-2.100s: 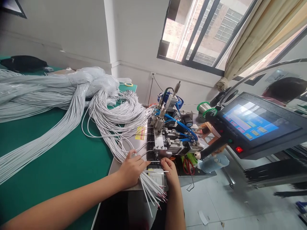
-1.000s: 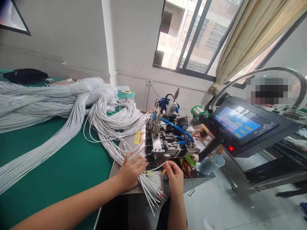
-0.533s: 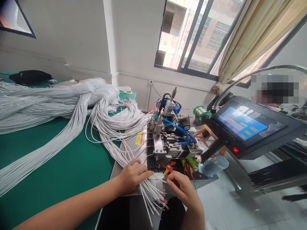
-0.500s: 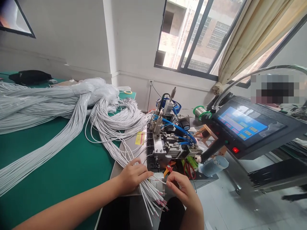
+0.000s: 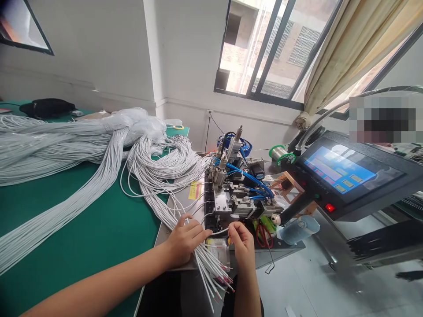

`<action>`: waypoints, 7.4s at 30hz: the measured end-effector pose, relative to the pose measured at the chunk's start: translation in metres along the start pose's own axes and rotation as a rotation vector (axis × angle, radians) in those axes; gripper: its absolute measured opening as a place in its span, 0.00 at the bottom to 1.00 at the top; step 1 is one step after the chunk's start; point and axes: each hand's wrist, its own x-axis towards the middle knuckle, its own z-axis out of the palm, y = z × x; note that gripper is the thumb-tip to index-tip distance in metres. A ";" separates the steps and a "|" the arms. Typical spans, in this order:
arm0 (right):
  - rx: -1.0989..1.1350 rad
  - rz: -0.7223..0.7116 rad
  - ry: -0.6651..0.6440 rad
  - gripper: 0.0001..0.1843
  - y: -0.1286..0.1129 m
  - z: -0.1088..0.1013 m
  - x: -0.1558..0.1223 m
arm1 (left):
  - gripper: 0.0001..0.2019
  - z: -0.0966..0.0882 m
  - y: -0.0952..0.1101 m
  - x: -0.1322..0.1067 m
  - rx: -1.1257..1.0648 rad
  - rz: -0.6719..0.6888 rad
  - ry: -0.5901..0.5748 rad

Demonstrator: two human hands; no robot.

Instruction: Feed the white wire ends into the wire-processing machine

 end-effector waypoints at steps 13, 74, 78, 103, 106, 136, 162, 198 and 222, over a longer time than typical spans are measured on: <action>-0.402 -0.075 -0.148 0.17 0.020 -0.008 0.017 | 0.17 0.009 0.002 -0.002 0.069 -0.136 -0.044; -0.352 -0.251 -0.401 0.09 -0.032 -0.012 -0.024 | 0.10 0.001 -0.001 0.000 -0.018 0.069 0.009; -0.375 -0.275 -0.439 0.08 -0.037 -0.011 -0.026 | 0.10 0.002 -0.001 0.000 -0.021 0.060 -0.006; -0.342 -0.199 -0.117 0.13 -0.016 -0.005 -0.019 | 0.11 0.004 -0.002 -0.002 -0.029 0.006 -0.035; -0.333 -0.189 -0.108 0.13 -0.015 -0.005 -0.018 | 0.13 0.004 -0.002 -0.003 -0.035 0.003 -0.053; -0.219 -0.076 -0.094 0.16 -0.007 -0.003 -0.018 | 0.14 0.007 -0.004 -0.003 -0.064 0.031 -0.070; -0.548 -0.184 -0.136 0.18 -0.001 -0.009 0.010 | 0.18 0.005 0.001 0.002 0.020 -0.112 0.040; 0.072 0.270 -0.233 0.23 0.024 -0.004 0.017 | 0.29 0.000 -0.003 0.025 0.043 -0.057 -0.499; -0.141 0.158 -0.151 0.22 0.001 -0.045 -0.022 | 0.26 0.009 -0.003 0.001 0.014 -0.114 -0.252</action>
